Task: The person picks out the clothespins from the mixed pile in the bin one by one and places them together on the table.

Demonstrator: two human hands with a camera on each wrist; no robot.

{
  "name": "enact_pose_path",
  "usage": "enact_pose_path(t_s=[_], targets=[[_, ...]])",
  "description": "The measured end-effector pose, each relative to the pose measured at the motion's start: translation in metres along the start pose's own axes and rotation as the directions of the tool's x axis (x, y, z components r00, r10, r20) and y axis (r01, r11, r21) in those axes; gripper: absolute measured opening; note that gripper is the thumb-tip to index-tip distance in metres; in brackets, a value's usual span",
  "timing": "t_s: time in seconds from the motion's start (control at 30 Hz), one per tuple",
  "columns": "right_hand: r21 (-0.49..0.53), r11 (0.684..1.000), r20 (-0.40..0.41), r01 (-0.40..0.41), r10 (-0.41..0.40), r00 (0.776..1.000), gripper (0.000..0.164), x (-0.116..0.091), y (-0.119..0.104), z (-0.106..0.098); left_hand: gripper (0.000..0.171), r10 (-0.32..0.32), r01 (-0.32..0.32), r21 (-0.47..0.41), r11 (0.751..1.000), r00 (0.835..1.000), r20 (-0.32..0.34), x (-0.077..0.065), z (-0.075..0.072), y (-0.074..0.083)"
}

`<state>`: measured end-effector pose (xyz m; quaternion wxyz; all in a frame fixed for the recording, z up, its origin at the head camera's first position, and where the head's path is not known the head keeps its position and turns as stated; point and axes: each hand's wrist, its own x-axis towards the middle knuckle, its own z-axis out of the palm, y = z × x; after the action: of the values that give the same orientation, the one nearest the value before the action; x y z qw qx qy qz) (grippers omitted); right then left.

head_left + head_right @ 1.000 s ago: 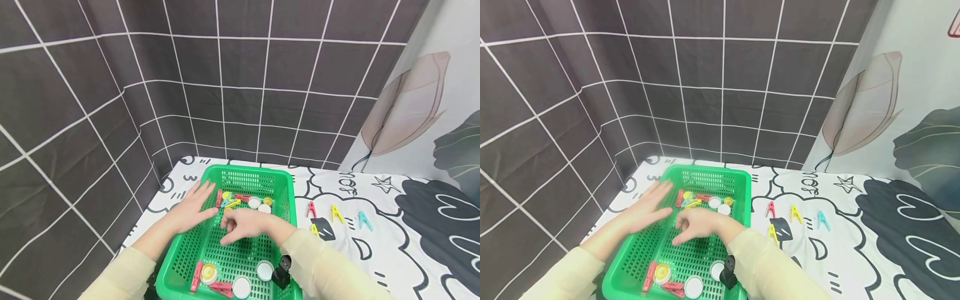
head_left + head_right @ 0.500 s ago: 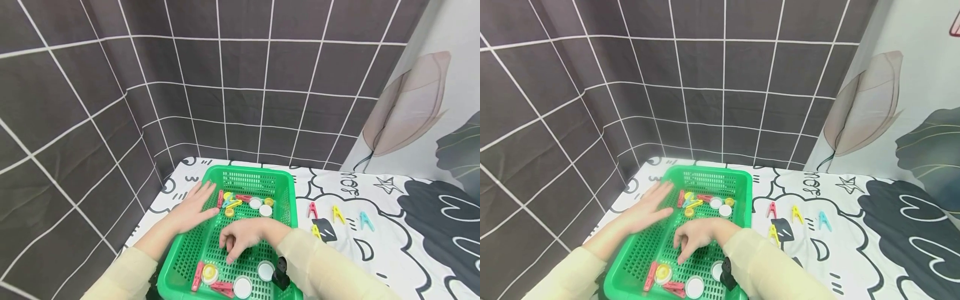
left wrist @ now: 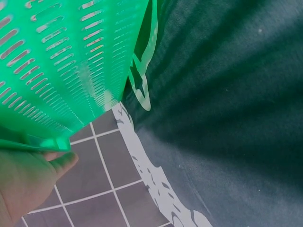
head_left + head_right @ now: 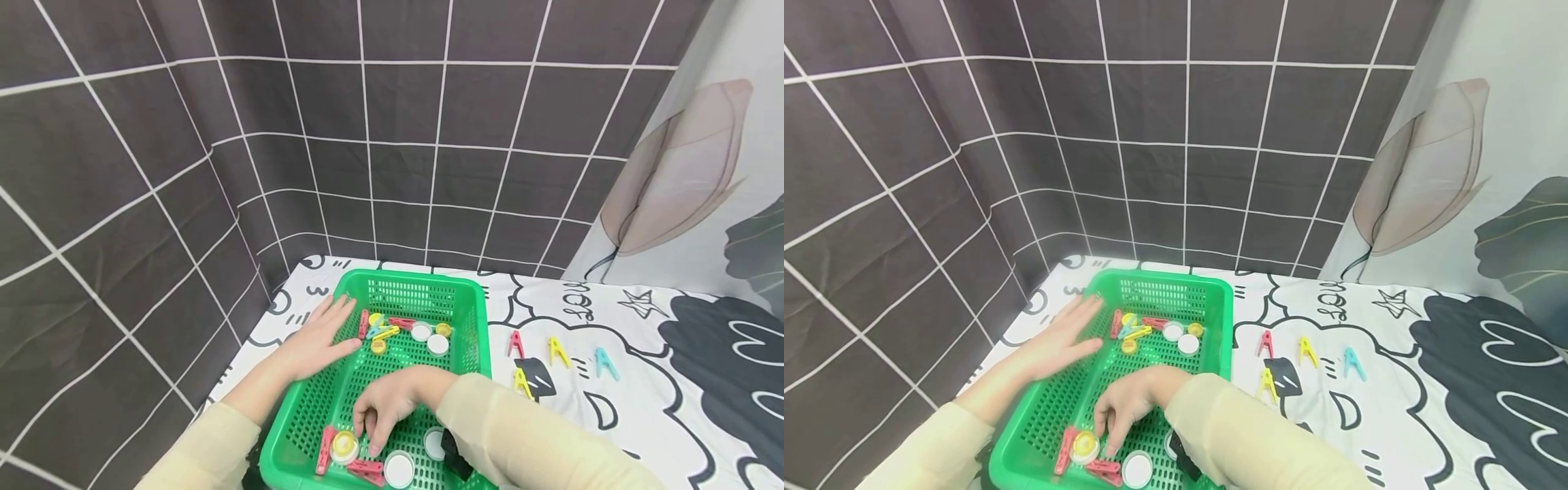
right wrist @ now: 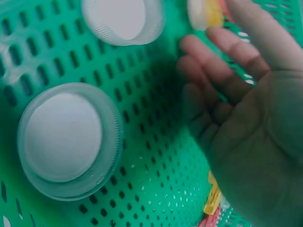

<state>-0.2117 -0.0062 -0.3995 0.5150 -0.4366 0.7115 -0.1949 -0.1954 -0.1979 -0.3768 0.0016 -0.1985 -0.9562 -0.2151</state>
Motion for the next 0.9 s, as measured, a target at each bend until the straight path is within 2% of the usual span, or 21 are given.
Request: enact_pose_path(t_s=[0.1, 0.2, 0.4, 0.6, 0.9], targets=[[-0.079, 0.997, 0.024, 0.010, -0.008, 1.000, 0.017, 0.016, 0.013, 0.003, 0.080, 0.004, -0.004, 0.008, 1.000, 1.000, -0.003, 0.001, 0.002, -0.002], [-0.087, 0.996, 0.042, 0.004, -0.001, 0.999, 0.015, 0.019, 0.013, 0.004, 0.079, 0.006, -0.006, 0.010, 1.000, 1.000, -0.014, 0.002, 0.003, -0.004], [0.051, 0.998, 0.122, -0.021, 0.015, 0.992, 0.023, 0.005, -0.009, 0.005, 0.079, 0.007, -0.007, 0.001, 1.000, 1.000, -0.016, 0.001, 0.001, -0.003], [0.078, 0.997, 0.153, -0.025, 0.013, 0.988, 0.030, 0.003, -0.013, 0.009, 0.080, 0.005, -0.005, 0.005, 1.000, 1.000, -0.009, 0.001, 0.000, -0.001], [0.184, 0.978, 0.235, -0.098, 0.053, 0.971, 0.037, 0.004, -0.016, 0.012, 0.075, 0.002, -0.002, -0.008, 1.000, 1.000, -0.013, 0.001, -0.001, 0.000]])
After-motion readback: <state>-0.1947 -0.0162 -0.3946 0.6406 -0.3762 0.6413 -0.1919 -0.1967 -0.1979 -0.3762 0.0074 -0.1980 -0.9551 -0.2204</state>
